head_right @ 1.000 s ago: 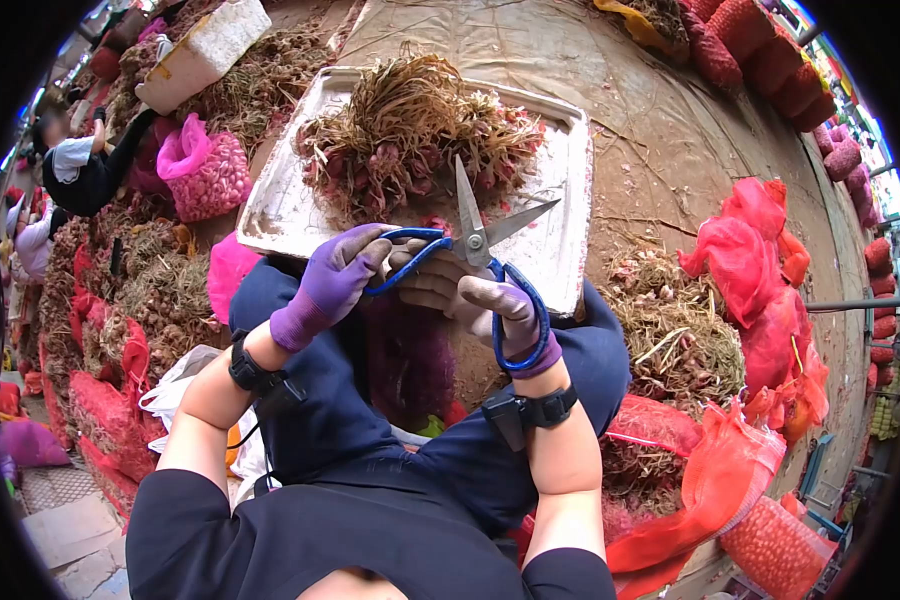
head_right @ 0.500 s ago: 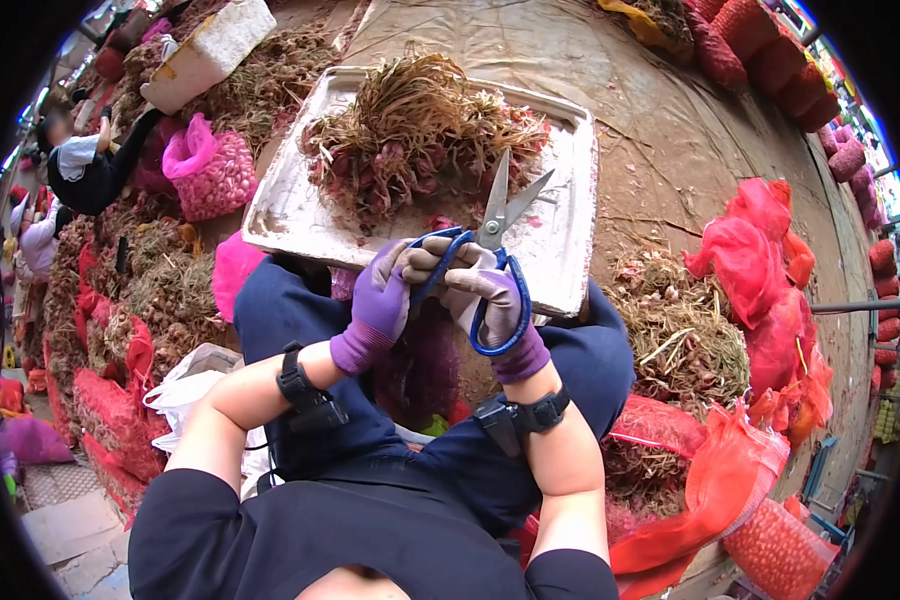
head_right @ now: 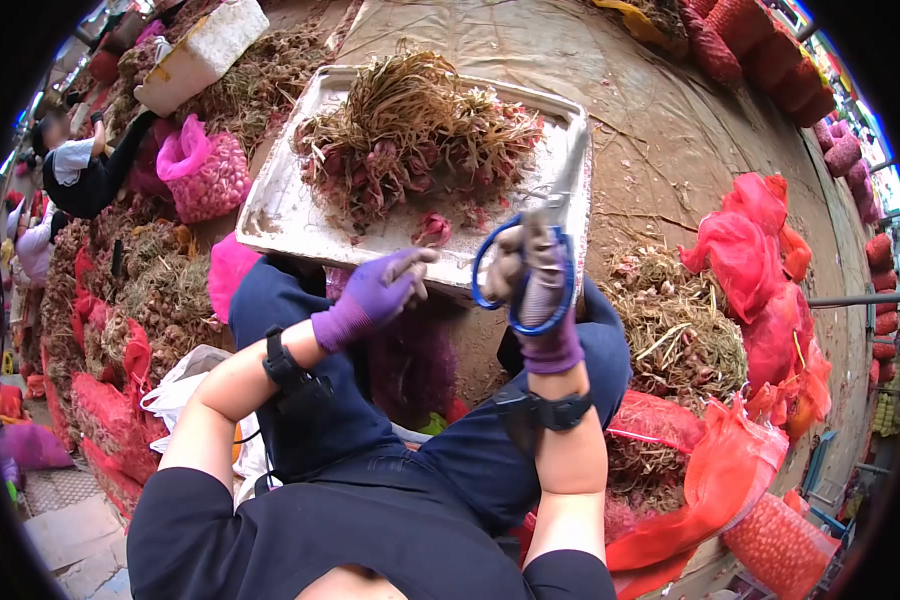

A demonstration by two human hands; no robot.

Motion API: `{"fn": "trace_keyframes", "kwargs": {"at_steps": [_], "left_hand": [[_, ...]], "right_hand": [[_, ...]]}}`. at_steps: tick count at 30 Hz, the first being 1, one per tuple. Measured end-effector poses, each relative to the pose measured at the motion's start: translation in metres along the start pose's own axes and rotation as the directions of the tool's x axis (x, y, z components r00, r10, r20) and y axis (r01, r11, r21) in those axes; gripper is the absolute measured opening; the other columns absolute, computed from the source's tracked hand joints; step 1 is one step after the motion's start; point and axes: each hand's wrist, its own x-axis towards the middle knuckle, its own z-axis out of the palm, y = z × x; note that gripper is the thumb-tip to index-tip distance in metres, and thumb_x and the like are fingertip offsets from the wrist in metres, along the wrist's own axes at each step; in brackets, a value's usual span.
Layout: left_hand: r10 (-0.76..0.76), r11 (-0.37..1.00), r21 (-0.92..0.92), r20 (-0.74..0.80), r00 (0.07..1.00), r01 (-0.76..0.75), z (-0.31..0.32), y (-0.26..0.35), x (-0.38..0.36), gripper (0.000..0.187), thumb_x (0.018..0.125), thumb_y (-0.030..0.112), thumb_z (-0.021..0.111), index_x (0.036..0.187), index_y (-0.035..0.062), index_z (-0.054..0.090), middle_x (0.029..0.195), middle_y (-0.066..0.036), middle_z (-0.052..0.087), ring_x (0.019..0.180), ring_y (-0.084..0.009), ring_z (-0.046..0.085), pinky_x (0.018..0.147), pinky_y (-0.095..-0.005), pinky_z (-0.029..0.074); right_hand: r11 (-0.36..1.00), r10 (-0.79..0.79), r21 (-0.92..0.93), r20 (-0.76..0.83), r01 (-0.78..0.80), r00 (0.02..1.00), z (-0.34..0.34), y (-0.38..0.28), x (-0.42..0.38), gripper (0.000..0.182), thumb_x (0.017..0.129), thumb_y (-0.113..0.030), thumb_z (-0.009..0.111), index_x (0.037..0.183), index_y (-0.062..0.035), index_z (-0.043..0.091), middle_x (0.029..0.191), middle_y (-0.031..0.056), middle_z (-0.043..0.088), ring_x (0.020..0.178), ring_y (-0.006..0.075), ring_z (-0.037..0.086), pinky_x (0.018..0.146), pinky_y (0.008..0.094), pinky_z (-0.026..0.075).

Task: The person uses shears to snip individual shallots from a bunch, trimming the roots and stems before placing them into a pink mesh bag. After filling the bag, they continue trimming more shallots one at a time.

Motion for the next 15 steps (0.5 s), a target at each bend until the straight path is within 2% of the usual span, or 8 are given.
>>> {"fn": "trace_keyframes", "kwargs": {"at_steps": [1, 4, 5, 7, 8, 11, 13, 15], "left_hand": [[-0.015, 0.997, 0.08, -0.057, 0.998, 0.02, -0.007, -0.007, 0.005, 0.026, 0.095, 0.015, 0.048, 0.117, 0.0051, 0.058, 0.068, -0.002, 0.058, 0.06, -0.0083, 0.054, 0.059, -0.0238, 0.046], [0.287, 0.91, 0.368, -0.228, 0.93, -0.19, -0.025, -0.033, 0.034, 0.027, 0.091, 0.021, 0.053, 0.113, 0.0069, 0.059, 0.079, -0.008, 0.063, 0.073, -0.0217, 0.061, 0.069, -0.032, 0.049], [0.383, 0.847, 0.48, -0.254, 0.888, -0.229, -0.028, -0.038, 0.042, 0.028, 0.089, 0.023, 0.055, 0.113, 0.0079, 0.059, 0.082, -0.01, 0.063, 0.078, -0.0256, 0.062, 0.072, -0.0349, 0.05], [0.309, 0.824, 0.547, -0.217, 0.926, -0.147, -0.028, -0.034, 0.053, 0.03, 0.087, 0.028, 0.057, 0.11, 0.0091, 0.059, 0.085, -0.01, 0.064, 0.081, -0.0271, 0.062, 0.072, -0.0369, 0.05], [0.229, 0.787, 0.613, -0.184, 0.956, -0.071, -0.025, -0.031, 0.058, 0.032, 0.085, 0.033, 0.06, 0.107, 0.0103, 0.06, 0.087, -0.011, 0.064, 0.084, -0.0286, 0.062, 0.073, -0.039, 0.05], [0.089, 0.673, 0.738, -0.022, 0.996, -0.044, -0.01, -0.026, 0.073, 0.03, 0.083, 0.04, 0.06, 0.096, 0.0125, 0.061, 0.083, -0.011, 0.063, 0.084, -0.0291, 0.063, 0.072, -0.041, 0.049], [0.058, 0.611, 0.792, -0.032, 0.998, -0.011, -0.001, -0.024, 0.083, 0.038, 0.077, 0.047, 0.065, 0.093, 0.0135, 0.058, 0.088, -0.01, 0.063, 0.086, -0.0289, 0.062, 0.072, -0.0417, 0.049], [-0.014, 0.511, 0.859, -0.003, 1.0, 0.01, 0.006, -0.023, 0.091, 0.036, 0.077, 0.045, 0.065, 0.095, 0.014, 0.058, 0.088, -0.01, 0.062, 0.085, -0.0296, 0.062, 0.072, -0.0431, 0.049]], "right_hand": [[0.995, -0.05, -0.09, -0.014, 0.048, 0.999, -0.005, -0.013, 0.0, 0.063, 0.089, -0.067, 0.04, 0.087, -0.0067, 0.058, 0.054, -0.0039, 0.038, 0.04, 0.0108, 0.033, 0.046, 0.0308, 0.033], [0.998, -0.06, 0.014, 0.073, 0.059, 0.995, 0.009, -0.045, -0.01, 0.072, 0.081, -0.077, 0.039, 0.084, -0.0077, 0.058, 0.054, -0.0046, 0.035, 0.043, 0.0101, 0.034, 0.057, 0.0333, 0.042], [0.965, -0.028, 0.248, 0.423, -0.087, 0.906, -0.009, -0.048, -0.002, 0.084, 0.076, -0.082, 0.039, 0.096, -0.0022, 0.057, 0.076, 0.0082, 0.058, 0.067, 0.0216, 0.06, 0.081, 0.0454, 0.049], [0.978, -0.095, 0.198, 0.157, 0.063, 0.983, 0.035, -0.052, -0.012, 0.094, 0.073, -0.081, 0.044, 0.112, 0.0045, 0.05, 0.109, 0.0215, 0.059, 0.103, 0.0343, 0.06, 0.1, 0.0513, 0.039], [0.968, -0.131, 0.243, 0.286, 0.06, 0.949, 0.022, -0.048, -0.002, 0.101, 0.074, -0.078, 0.048, 0.124, 0.0089, 0.04, 0.131, 0.0285, 0.046, 0.123, 0.0409, 0.046, 0.11, 0.0522, 0.029], [0.983, -0.183, 0.064, 0.227, 0.173, 0.956, 0.02, -0.042, 0.018, 0.089, 0.082, -0.07, 0.048, 0.124, 0.009, 0.043, 0.128, 0.0272, 0.05, 0.118, 0.0358, 0.052, 0.106, 0.0482, 0.037], [0.985, -0.124, -0.078, 0.306, 0.155, 0.944, 0.015, -0.038, 0.026, 0.066, 0.091, -0.055, 0.048, 0.117, 0.006, 0.052, 0.115, 0.0194, 0.061, 0.103, 0.0278, 0.061, 0.091, 0.0374, 0.047], [0.933, -0.092, -0.307, 0.303, 0.189, 0.949, 0.005, -0.025, 0.031, 0.058, 0.095, -0.047, 0.045, 0.119, 0.0054, 0.049, 0.116, 0.0193, 0.059, 0.098, 0.0249, 0.061, 0.088, 0.037, 0.045]]}}
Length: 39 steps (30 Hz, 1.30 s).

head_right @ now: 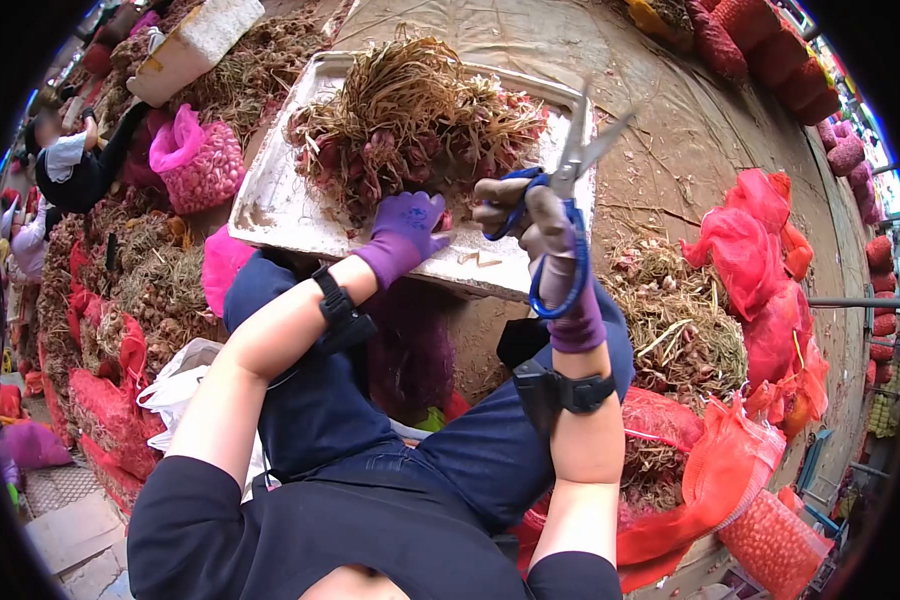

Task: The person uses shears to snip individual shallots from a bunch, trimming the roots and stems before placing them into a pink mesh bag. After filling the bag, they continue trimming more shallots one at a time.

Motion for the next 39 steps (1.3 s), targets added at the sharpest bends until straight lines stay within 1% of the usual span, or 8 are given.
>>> {"fn": "trace_keyframes", "kwargs": {"at_steps": [5, 10, 17, 24, 32, 34, 36, 39], "left_hand": [[0.092, 0.992, -0.081, -0.021, 0.996, -0.093, -0.002, -0.01, 0.004, 0.039, 0.076, 0.038, 0.068, 0.103, 0.0129, 0.058, 0.09, -0.011, 0.061, 0.085, -0.0303, 0.061, 0.073, -0.0427, 0.049], [0.249, 0.848, -0.357, -0.386, 0.888, -0.393, -0.033, -0.005, -0.023, 0.05, 0.069, 0.017, 0.071, 0.116, 0.0125, 0.054, 0.085, -0.009, 0.058, 0.082, -0.0299, 0.059, 0.07, -0.0393, 0.049], [-0.017, 0.679, -0.694, -0.34, 0.94, -0.239, -0.021, 0.004, -0.036, 0.064, 0.074, 0.016, 0.072, 0.132, 0.0085, 0.047, 0.103, -0.012, 0.06, 0.094, -0.0268, 0.061, 0.081, -0.0334, 0.051], [-0.084, 0.697, -0.701, -0.29, 0.953, -0.152, -0.006, 0.0, -0.035, 0.058, 0.077, 0.018, 0.071, 0.13, 0.0086, 0.05, 0.105, -0.013, 0.063, 0.096, -0.0265, 0.062, 0.083, -0.0347, 0.05], [-0.007, 0.639, -0.696, -0.43, 0.903, -0.327, -0.017, 0.0, -0.034, 0.044, 0.081, 0.013, 0.068, 0.123, 0.0065, 0.055, 0.098, -0.008, 0.064, 0.088, -0.0202, 0.064, 0.079, -0.0299, 0.05], [0.009, -0.161, -0.987, 0.004, 1.0, 0.006, -0.024, -0.006, -0.033, 0.037, 0.087, 0.015, 0.065, 0.121, 0.0029, 0.055, 0.097, -0.004, 0.063, 0.086, -0.0148, 0.063, 0.077, -0.0265, 0.05], [0.055, -0.431, -0.9, 0.047, 0.997, 0.066, -0.03, -0.015, -0.029, 0.037, 0.092, 0.02, 0.06, 0.124, 0.0036, 0.052, 0.098, -0.003, 0.062, 0.081, -0.0129, 0.062, 0.075, -0.0276, 0.051], [0.057, -0.573, -0.819, 0.004, 0.998, 0.036, -0.029, -0.036, -0.02, 0.032, 0.096, 0.025, 0.054, 0.122, 0.006, 0.052, 0.1, -0.005, 0.061, 0.084, -0.0156, 0.062, 0.08, -0.0345, 0.051]], "right_hand": [[0.887, 0.084, -0.409, -0.314, -0.215, 0.946, 0.003, 0.029, -0.006, 0.018, 0.086, -0.018, 0.064, 0.091, -0.0011, 0.06, 0.077, 0.0025, 0.061, 0.068, 0.0111, 0.058, 0.065, 0.0258, 0.047], [0.601, -0.158, -0.77, -0.38, -0.216, 0.912, 0.01, 0.062, 0.007, 0.039, 0.074, -0.024, 0.077, 0.098, -0.002, 0.056, 0.079, 0.0067, 0.06, 0.069, 0.0137, 0.058, 0.067, 0.0291, 0.048], [0.702, -0.218, -0.704, -0.355, -0.107, 0.909, 0.032, 0.079, 0.018, 0.025, 0.078, -0.014, 0.07, 0.095, -0.0014, 0.056, 0.083, 0.0093, 0.065, 0.071, 0.0157, 0.063, 0.067, 0.029, 0.051], [0.604, -0.355, -0.796, -0.239, 0.027, 0.904, 0.027, 0.1, 0.016, 0.027, 0.078, -0.009, 0.066, 0.101, -0.0011, 0.055, 0.083, 0.0103, 0.064, 0.073, 0.021, 0.065, 0.069, 0.0304, 0.051], [0.621, -0.316, -0.784, -0.283, -0.028, 0.905, 0.015, 0.089, 0.02, 0.023, 0.074, -0.001, 0.065, 0.094, -0.0011, 0.053, 0.084, 0.0096, 0.063, 0.068, 0.0194, 0.062, 0.066, 0.0294, 0.051], [0.8, -0.184, -0.593, -0.389, -0.092, 0.903, 0.015, 0.082, 0.021, 0.025, 0.074, 0.003, 0.063, 0.096, 0.0, 0.052, 0.087, 0.0103, 0.063, 0.071, 0.0183, 0.062, 0.066, 0.0275, 0.051], [0.982, 0.052, -0.125, -0.53, -0.139, 0.846, 0.002, 0.09, 0.023, 0.026, 0.074, 0.005, 0.061, 0.098, 0.0009, 0.052, 0.087, 0.0101, 0.063, 0.074, 0.017, 0.061, 0.065, 0.026, 0.051], [0.785, -0.209, -0.606, -0.453, -0.128, 0.867, -0.001, 0.081, 0.018, 0.028, 0.078, -0.009, 0.069, 0.098, 0.0005, 0.051, 0.083, 0.0122, 0.061, 0.07, 0.0189, 0.058, 0.064, 0.0291, 0.048]]}}
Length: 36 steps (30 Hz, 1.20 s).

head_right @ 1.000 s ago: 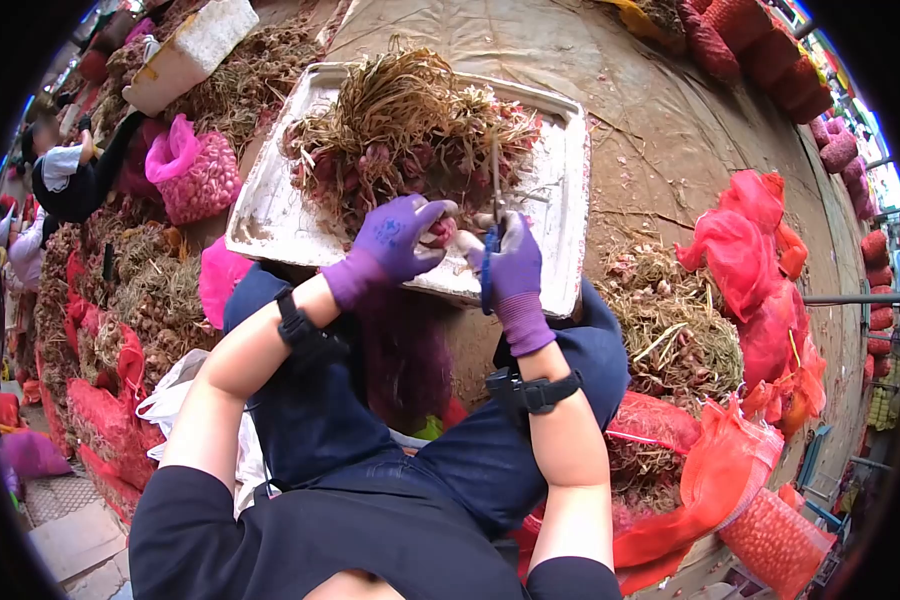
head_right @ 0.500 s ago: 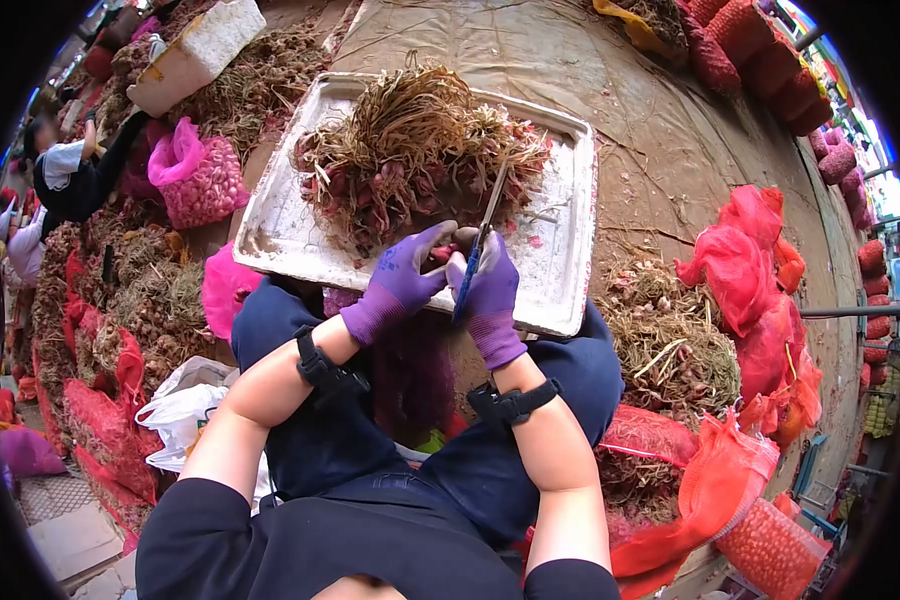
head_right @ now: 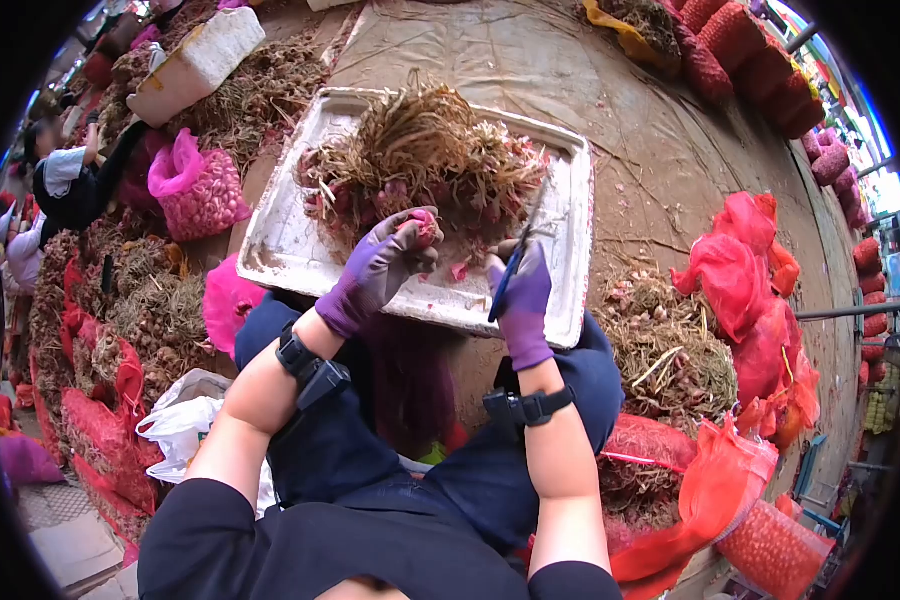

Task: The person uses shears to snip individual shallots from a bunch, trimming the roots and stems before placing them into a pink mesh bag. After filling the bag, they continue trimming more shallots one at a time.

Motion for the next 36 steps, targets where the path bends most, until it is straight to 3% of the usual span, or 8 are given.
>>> {"fn": "trace_keyframes", "kwargs": {"at_steps": [3, 6, 19, 25, 29, 33, 35, 36], "left_hand": [[0.028, 0.991, -0.13, 0.092, 0.995, -0.016, -0.007, 0.007, 0.005, 0.032, 0.098, 0.027, 0.049, 0.122, 0.0064, 0.052, 0.102, -0.005, 0.061, 0.092, -0.0167, 0.061, 0.083, -0.0358, 0.051], [0.047, 0.992, -0.12, 0.072, 0.996, -0.038, -0.012, 0.01, 0.005, 0.033, 0.099, 0.026, 0.046, 0.125, 0.0065, 0.051, 0.104, -0.005, 0.06, 0.1, -0.018, 0.059, 0.09, -0.0403, 0.049], [0.021, 0.996, -0.088, -0.007, 1.0, -0.021, -0.005, 0.0, 0.003, 0.03, 0.099, 0.022, 0.047, 0.123, 0.0053, 0.051, 0.111, -0.007, 0.06, 0.102, -0.0193, 0.061, 0.093, -0.0444, 0.049], [0.022, 0.984, -0.179, 0.007, 1.0, -0.02, -0.008, -0.004, 0.003, 0.026, 0.098, 0.019, 0.049, 0.12, 0.0054, 0.052, 0.108, -0.008, 0.062, 0.097, -0.0208, 0.063, 0.089, -0.0419, 0.052], [0.059, 0.998, -0.022, -0.092, 0.994, -0.062, -0.004, -0.002, 0.004, 0.028, 0.098, 0.018, 0.05, 0.121, 0.0039, 0.052, 0.106, -0.006, 0.062, 0.096, -0.0188, 0.063, 0.086, -0.0342, 0.052], [0.252, 0.879, 0.444, -0.121, 0.96, -0.175, 0.008, -0.014, 0.0, 0.032, 0.096, 0.013, 0.049, 0.126, -0.0007, 0.049, 0.11, -0.007, 0.06, 0.102, -0.0138, 0.059, 0.087, -0.0263, 0.048], [0.289, 0.685, 0.696, 0.012, 0.957, -0.216, 0.011, -0.023, -0.006, 0.032, 0.094, 0.01, 0.051, 0.124, -0.0011, 0.051, 0.111, -0.007, 0.06, 0.105, -0.0139, 0.058, 0.09, -0.0268, 0.046], [0.375, 0.463, 0.847, 0.08, 0.924, -0.261, 0.014, -0.028, -0.01, 0.032, 0.091, 0.009, 0.053, 0.123, 0.0003, 0.052, 0.111, -0.008, 0.06, 0.106, -0.0167, 0.057, 0.093, -0.0293, 0.044]], "right_hand": [[0.883, -0.183, -0.41, 0.15, 0.229, 0.972, 0.009, -0.012, -0.008, 0.052, 0.071, -0.034, 0.078, 0.099, -0.0013, 0.049, 0.08, 0.0126, 0.053, 0.074, 0.0305, 0.054, 0.071, 0.038, 0.046], [0.82, -0.27, -0.448, 0.247, 0.357, 0.931, 0.017, -0.012, -0.023, 0.064, 0.07, -0.043, 0.078, 0.106, -0.0014, 0.046, 0.089, 0.0151, 0.054, 0.082, 0.0317, 0.054, 0.073, 0.0391, 0.045], [0.701, -0.313, -0.625, 0.163, 0.343, 0.936, 0.021, -0.011, -0.023, 0.046, 0.078, -0.036, 0.071, 0.1, -0.0013, 0.051, 0.088, 0.0191, 0.058, 0.082, 0.0373, 0.057, 0.071, 0.0422, 0.047], [0.762, 0.051, -0.642, 0.2, 0.091, 0.979, 0.02, -0.012, -0.024, 0.038, 0.08, -0.029, 0.069, 0.102, -0.0029, 0.053, 0.084, 0.0146, 0.06, 0.074, 0.0326, 0.061, 0.064, 0.0378, 0.048], [0.802, -0.171, -0.558, 0.131, 0.215, 0.977, 0.025, -0.001, -0.022, 0.052, 0.077, -0.033, 0.074, 0.108, 0.0003, 0.049, 0.091, 0.0185, 0.058, 0.083, 0.0355, 0.059, 0.07, 0.0395, 0.047], [0.783, -0.443, -0.465, 0.049, 0.413, 0.895, 0.024, -0.021, -0.018, 0.052, 0.07, -0.027, 0.08, 0.103, 0.0018, 0.05, 0.09, 0.016, 0.056, 0.082, 0.0324, 0.057, 0.072, 0.0387, 0.046], [0.946, -0.231, -0.245, -0.045, 0.213, 0.972, 0.031, -0.023, -0.019, 0.049, 0.071, -0.021, 0.079, 0.105, 0.0009, 0.051, 0.084, 0.0122, 0.056, 0.074, 0.0292, 0.057, 0.067, 0.036, 0.047], [0.904, -0.314, -0.327, -0.076, 0.274, 0.946, 0.032, -0.022, -0.018, 0.042, 0.074, -0.015, 0.076, 0.105, -0.0006, 0.052, 0.079, 0.0093, 0.056, 0.068, 0.0246, 0.058, 0.064, 0.0337, 0.047]]}}
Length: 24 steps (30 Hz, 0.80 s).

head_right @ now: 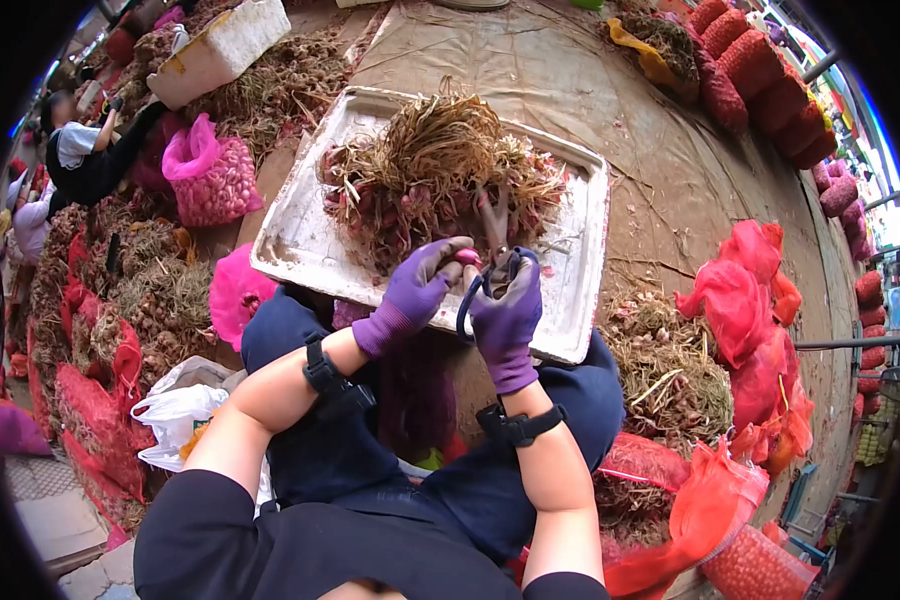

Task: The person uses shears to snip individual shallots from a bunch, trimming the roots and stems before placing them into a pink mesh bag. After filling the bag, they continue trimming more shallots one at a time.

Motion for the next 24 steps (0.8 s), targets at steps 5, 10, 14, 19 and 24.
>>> {"fn": "trace_keyframes", "kwargs": {"at_steps": [5, 10, 14, 19, 24], "left_hand": [[0.067, 0.99, 0.127, -0.044, 0.997, -0.061, 0.008, 0.009, -0.008, 0.034, 0.09, 0.009, 0.054, 0.123, 0.0029, 0.053, 0.113, -0.013, 0.06, 0.107, -0.0245, 0.057, 0.093, -0.033, 0.043], [-0.006, 1.0, -0.03, 0.041, 0.999, 0.007, 0.012, 0.007, -0.008, 0.034, 0.093, 0.009, 0.053, 0.125, 0.001, 0.051, 0.112, -0.009, 0.059, 0.108, -0.0164, 0.056, 0.095, -0.0292, 0.044], [-0.052, 0.986, -0.152, 0.075, 0.996, 0.063, 0.008, 0.005, -0.002, 0.033, 0.094, 0.007, 0.052, 0.126, 0.0006, 0.05, 0.109, -0.005, 0.059, 0.106, -0.012, 0.056, 0.095, -0.0276, 0.045], [-0.153, 0.692, -0.647, 0.301, 0.941, 0.319, -0.009, 0.031, 0.004, 0.04, 0.097, 0.016, 0.051, 0.134, 0.0035, 0.044, 0.115, -0.004, 0.057, 0.1, -0.0134, 0.058, 0.086, -0.0287, 0.05], [-0.179, 0.669, -0.629, 0.38, 0.907, 0.396, -0.025, 0.029, 0.012, 0.056, 0.097, 0.022, 0.052, 0.144, 0.0064, 0.026, 0.134, -0.01, 0.046, 0.103, -0.0162, 0.059, 0.085, -0.0302, 0.05]], "right_hand": [[0.997, -0.069, -0.037, 0.032, 0.07, 0.997, -0.004, 0.003, 0.002, 0.028, 0.079, -0.01, 0.069, 0.1, -0.002, 0.053, 0.082, 0.0089, 0.06, 0.071, 0.0195, 0.061, 0.065, 0.0315, 0.048], [1.0, 0.005, -0.003, 0.096, -0.005, 0.995, -0.007, -0.002, 0.003, 0.024, 0.08, -0.005, 0.064, 0.1, -0.0022, 0.052, 0.081, 0.0094, 0.06, 0.071, 0.0231, 0.062, 0.065, 0.0326, 0.048], [0.998, 0.003, -0.055, 0.053, 0.0, 0.999, -0.004, 0.002, 0.005, 0.02, 0.08, -0.005, 0.063, 0.096, -0.0027, 0.052, 0.076, 0.0097, 0.059, 0.068, 0.0247, 0.06, 0.065, 0.0335, 0.048], [0.899, 0.415, 0.118, 0.073, -0.421, 0.907, -0.014, 0.044, 0.025, 0.015, 0.082, -0.007, 0.064, 0.089, -0.0022, 0.051, 0.074, 0.0076, 0.057, 0.064, 0.0144, 0.053, 0.061, 0.0295, 0.045], [0.629, 0.227, 0.543, 0.557, -0.557, 0.799, -0.031, -0.004, 0.024, 0.013, 0.09, -0.009, 0.06, 0.1, -0.0018, 0.057, 0.086, -0.0004, 0.058, 0.073, 0.0067, 0.051, 0.064, 0.021, 0.042]]}}
